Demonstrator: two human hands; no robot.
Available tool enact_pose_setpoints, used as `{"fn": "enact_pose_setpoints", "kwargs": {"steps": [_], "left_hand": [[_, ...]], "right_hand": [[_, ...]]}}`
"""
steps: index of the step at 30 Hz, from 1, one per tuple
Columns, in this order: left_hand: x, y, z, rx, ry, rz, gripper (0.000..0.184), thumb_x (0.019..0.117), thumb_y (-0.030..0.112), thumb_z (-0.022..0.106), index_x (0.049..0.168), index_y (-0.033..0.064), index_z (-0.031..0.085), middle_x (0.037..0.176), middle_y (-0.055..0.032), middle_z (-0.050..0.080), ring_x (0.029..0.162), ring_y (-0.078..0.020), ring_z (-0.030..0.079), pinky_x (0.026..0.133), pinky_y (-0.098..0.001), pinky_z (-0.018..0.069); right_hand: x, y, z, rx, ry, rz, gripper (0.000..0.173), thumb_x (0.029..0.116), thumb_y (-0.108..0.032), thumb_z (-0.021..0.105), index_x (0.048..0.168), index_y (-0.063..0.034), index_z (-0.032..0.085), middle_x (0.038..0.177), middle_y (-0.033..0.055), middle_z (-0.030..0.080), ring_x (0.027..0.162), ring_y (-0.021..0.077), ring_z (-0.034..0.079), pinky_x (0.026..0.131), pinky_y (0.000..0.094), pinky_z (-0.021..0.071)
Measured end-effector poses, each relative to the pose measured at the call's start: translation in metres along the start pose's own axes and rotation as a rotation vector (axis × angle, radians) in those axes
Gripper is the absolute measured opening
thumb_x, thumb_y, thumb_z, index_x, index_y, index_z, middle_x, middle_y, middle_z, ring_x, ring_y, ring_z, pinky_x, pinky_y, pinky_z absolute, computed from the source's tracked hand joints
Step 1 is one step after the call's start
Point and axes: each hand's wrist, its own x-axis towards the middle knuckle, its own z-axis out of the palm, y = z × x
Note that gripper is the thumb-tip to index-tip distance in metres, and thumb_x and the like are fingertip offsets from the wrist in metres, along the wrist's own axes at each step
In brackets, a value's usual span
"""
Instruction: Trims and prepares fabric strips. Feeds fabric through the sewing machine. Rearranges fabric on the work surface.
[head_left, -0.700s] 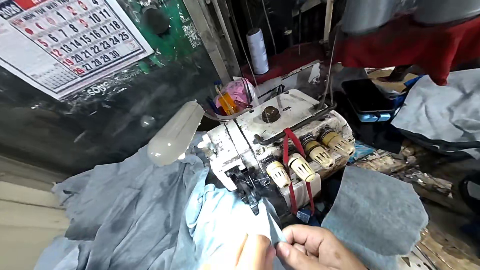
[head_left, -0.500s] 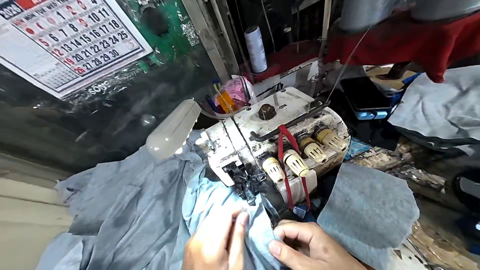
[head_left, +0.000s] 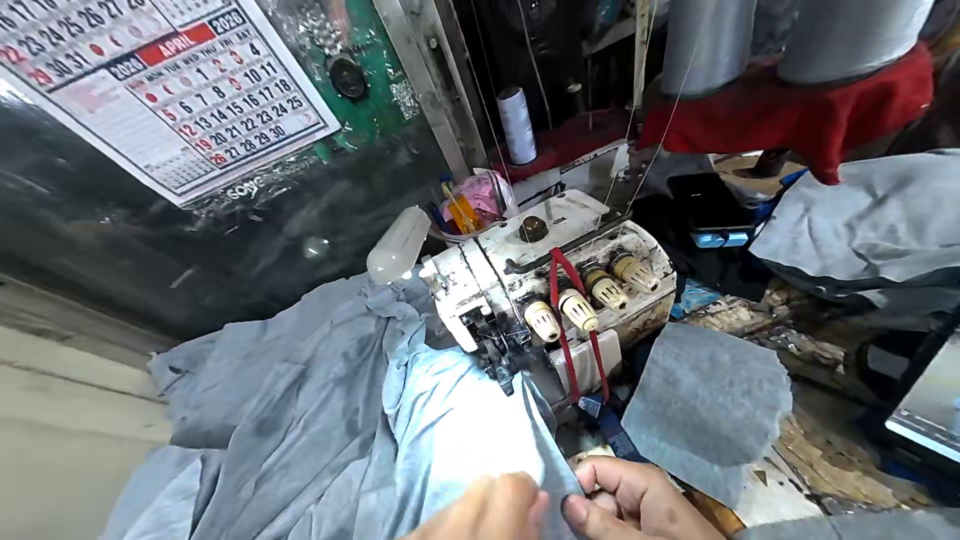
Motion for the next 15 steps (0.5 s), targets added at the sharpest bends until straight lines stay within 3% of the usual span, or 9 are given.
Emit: {"fn": "enact_pose_setpoints", "kwargs": {"steps": [2, 4, 6, 8, 11, 13, 15], "left_hand": [[0.003, 0.007, 0.015, 0.144, -0.047, -0.015, 0.029, 0.1071, 0.027, 0.049, 0.107, 0.0123, 0.074, 0.081, -0.0063, 0.068, 0.062, -0.0240, 0.067, 0.047, -0.0409, 0.0498], [0.010, 0.004, 0.016, 0.173, -0.021, -0.032, 0.027, 0.1048, 0.026, 0.050, 0.105, 0.0135, 0.074, 0.080, -0.0054, 0.067, 0.062, -0.0229, 0.065, 0.047, -0.0402, 0.0494], [0.020, -0.008, 0.018, 0.064, 0.079, -0.034, 0.026, 0.1038, 0.027, 0.052, 0.102, 0.0134, 0.074, 0.082, -0.0032, 0.066, 0.070, -0.0181, 0.065, 0.055, -0.0368, 0.0521], [0.028, -0.029, 0.039, -0.110, 0.231, -0.023, 0.025, 0.1046, 0.027, 0.054, 0.103, 0.0122, 0.074, 0.089, -0.0005, 0.069, 0.081, -0.0116, 0.065, 0.070, -0.0317, 0.0561], [0.031, -0.065, 0.060, -0.296, 0.385, -0.044, 0.025, 0.1057, 0.025, 0.052, 0.106, 0.0098, 0.072, 0.091, 0.0019, 0.067, 0.081, -0.0066, 0.063, 0.073, -0.0269, 0.0554], [0.032, -0.080, 0.049, -0.430, 0.329, -0.068, 0.022, 0.1065, 0.025, 0.052, 0.105, 0.0120, 0.070, 0.086, 0.0046, 0.067, 0.073, -0.0045, 0.062, 0.064, -0.0231, 0.0539], [0.027, -0.084, 0.031, -0.471, 0.276, -0.040, 0.018, 0.1038, 0.026, 0.058, 0.104, 0.0132, 0.071, 0.087, 0.0049, 0.069, 0.074, -0.0048, 0.064, 0.065, -0.0230, 0.0556]], "right_hand": [[0.005, -0.001, 0.004, -0.023, 0.042, -0.010, 0.017, 0.1050, -0.018, 0.060, 0.106, -0.0028, 0.066, 0.068, 0.0036, 0.061, 0.052, 0.0101, 0.052, 0.049, 0.0280, 0.0449], [0.014, 0.000, 0.005, -0.032, 0.057, -0.025, 0.017, 0.1058, -0.019, 0.059, 0.108, -0.0038, 0.066, 0.068, 0.0038, 0.061, 0.052, 0.0107, 0.052, 0.049, 0.0278, 0.0454], [0.023, 0.003, 0.008, -0.015, 0.060, -0.041, 0.017, 0.1057, -0.019, 0.059, 0.109, -0.0046, 0.066, 0.068, 0.0037, 0.061, 0.052, 0.0104, 0.053, 0.048, 0.0270, 0.0455], [0.026, 0.005, 0.012, 0.019, 0.066, -0.049, 0.016, 0.1052, -0.019, 0.060, 0.108, -0.0039, 0.065, 0.068, 0.0040, 0.060, 0.052, 0.0114, 0.052, 0.049, 0.0281, 0.0448], [0.018, 0.005, 0.015, 0.015, 0.107, -0.059, 0.016, 0.1033, -0.016, 0.062, 0.108, -0.0019, 0.068, 0.077, 0.0052, 0.069, 0.062, 0.0123, 0.063, 0.059, 0.0298, 0.0546], [0.007, 0.009, 0.019, -0.027, 0.195, -0.085, 0.014, 0.1010, -0.015, 0.066, 0.103, -0.0014, 0.070, 0.083, 0.0050, 0.072, 0.071, 0.0124, 0.068, 0.067, 0.0313, 0.0589], [0.000, 0.010, 0.027, -0.032, 0.279, -0.111, 0.012, 0.0995, -0.012, 0.067, 0.102, -0.0002, 0.071, 0.090, 0.0066, 0.074, 0.081, 0.0147, 0.072, 0.076, 0.0342, 0.0623]]}}
